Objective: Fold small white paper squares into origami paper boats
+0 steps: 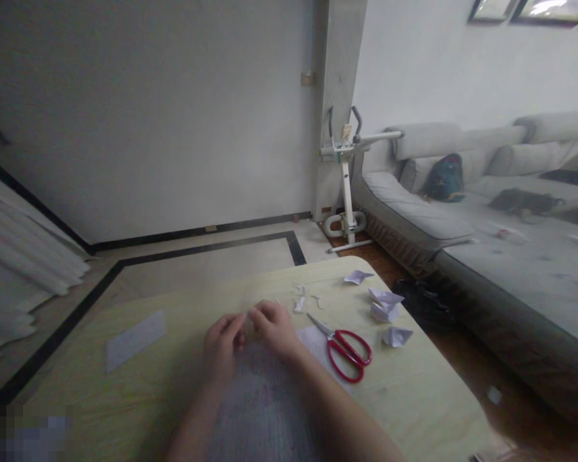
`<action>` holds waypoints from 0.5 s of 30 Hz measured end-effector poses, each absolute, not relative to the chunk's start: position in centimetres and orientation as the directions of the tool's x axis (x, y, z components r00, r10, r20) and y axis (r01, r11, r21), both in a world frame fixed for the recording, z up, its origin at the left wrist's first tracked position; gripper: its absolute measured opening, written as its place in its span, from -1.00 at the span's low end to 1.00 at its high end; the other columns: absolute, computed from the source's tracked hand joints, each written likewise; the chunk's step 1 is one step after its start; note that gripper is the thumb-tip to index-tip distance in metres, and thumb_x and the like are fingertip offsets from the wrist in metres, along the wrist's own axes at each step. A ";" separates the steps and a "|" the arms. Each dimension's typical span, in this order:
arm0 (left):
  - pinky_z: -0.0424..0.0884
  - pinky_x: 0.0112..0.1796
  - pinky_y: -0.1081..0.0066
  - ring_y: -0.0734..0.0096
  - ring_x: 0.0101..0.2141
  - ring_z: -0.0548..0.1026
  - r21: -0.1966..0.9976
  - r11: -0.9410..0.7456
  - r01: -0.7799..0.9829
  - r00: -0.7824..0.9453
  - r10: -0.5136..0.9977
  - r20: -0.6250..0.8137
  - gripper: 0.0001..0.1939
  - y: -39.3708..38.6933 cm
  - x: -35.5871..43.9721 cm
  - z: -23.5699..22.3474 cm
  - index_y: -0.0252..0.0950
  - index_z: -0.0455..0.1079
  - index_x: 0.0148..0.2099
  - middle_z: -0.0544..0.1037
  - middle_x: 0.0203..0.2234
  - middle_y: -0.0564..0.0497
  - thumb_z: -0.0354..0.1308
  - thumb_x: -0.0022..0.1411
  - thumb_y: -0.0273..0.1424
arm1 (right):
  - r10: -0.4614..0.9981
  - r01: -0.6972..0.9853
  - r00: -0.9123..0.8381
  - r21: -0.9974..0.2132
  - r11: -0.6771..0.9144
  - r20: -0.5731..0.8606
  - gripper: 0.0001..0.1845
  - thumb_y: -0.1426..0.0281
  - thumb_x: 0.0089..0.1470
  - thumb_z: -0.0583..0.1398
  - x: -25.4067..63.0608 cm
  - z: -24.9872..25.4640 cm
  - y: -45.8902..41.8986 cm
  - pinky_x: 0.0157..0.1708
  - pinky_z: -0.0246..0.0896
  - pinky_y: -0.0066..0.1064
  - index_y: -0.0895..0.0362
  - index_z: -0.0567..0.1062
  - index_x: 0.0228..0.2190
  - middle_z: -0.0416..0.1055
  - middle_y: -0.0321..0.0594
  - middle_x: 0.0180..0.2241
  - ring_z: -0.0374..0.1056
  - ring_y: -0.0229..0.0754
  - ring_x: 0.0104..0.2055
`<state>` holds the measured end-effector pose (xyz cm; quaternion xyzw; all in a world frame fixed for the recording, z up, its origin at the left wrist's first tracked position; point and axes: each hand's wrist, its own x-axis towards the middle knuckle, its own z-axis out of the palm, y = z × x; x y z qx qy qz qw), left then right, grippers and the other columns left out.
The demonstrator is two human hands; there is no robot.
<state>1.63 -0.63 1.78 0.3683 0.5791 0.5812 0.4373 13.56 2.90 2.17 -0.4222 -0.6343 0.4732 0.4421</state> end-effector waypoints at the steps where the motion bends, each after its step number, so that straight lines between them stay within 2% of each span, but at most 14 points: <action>1: 0.12 -0.66 0.58 0.60 -0.70 0.20 0.995 0.043 -0.085 -0.361 0.930 -0.071 -0.72 -0.6 1.6 1.8 -0.31 0.28 -0.54 0.23 -0.76 0.19 0.18 0.02 -0.23 | 0.957 0.123 -0.249 -0.975 0.186 0.152 -0.72 0.34 0.07 0.09 13.5 2.2 2.9 -0.51 0.02 -0.50 0.17 0.34 -0.62 0.22 -0.36 -0.62 0.15 -0.31 -0.51; 9: 0.12 -0.68 0.58 0.61 -0.70 0.22 0.984 0.023 -0.178 -0.347 0.934 -0.084 -0.72 -0.2 1.5 1.5 -0.33 0.35 -0.46 0.27 -0.74 0.19 0.19 0.00 -0.19 | 0.956 0.149 -0.249 -0.969 0.198 0.157 -0.73 0.36 0.10 0.07 13.4 2.0 3.0 -0.50 0.03 -0.51 0.17 0.37 -0.59 0.25 -0.35 -0.61 0.17 -0.31 -0.51; 15: 0.16 -0.63 0.57 0.58 -0.67 0.24 1.000 -0.004 0.014 -0.344 0.939 0.008 -0.70 -0.3 1.2 1.3 -0.32 0.32 -0.51 0.27 -0.74 0.17 0.15 0.06 -0.18 | 0.956 0.153 -0.252 -0.969 0.196 0.154 -0.73 0.36 0.09 0.07 13.5 2.2 2.9 -0.51 0.01 -0.50 0.17 0.35 -0.60 0.25 -0.35 -0.60 0.17 -0.31 -0.50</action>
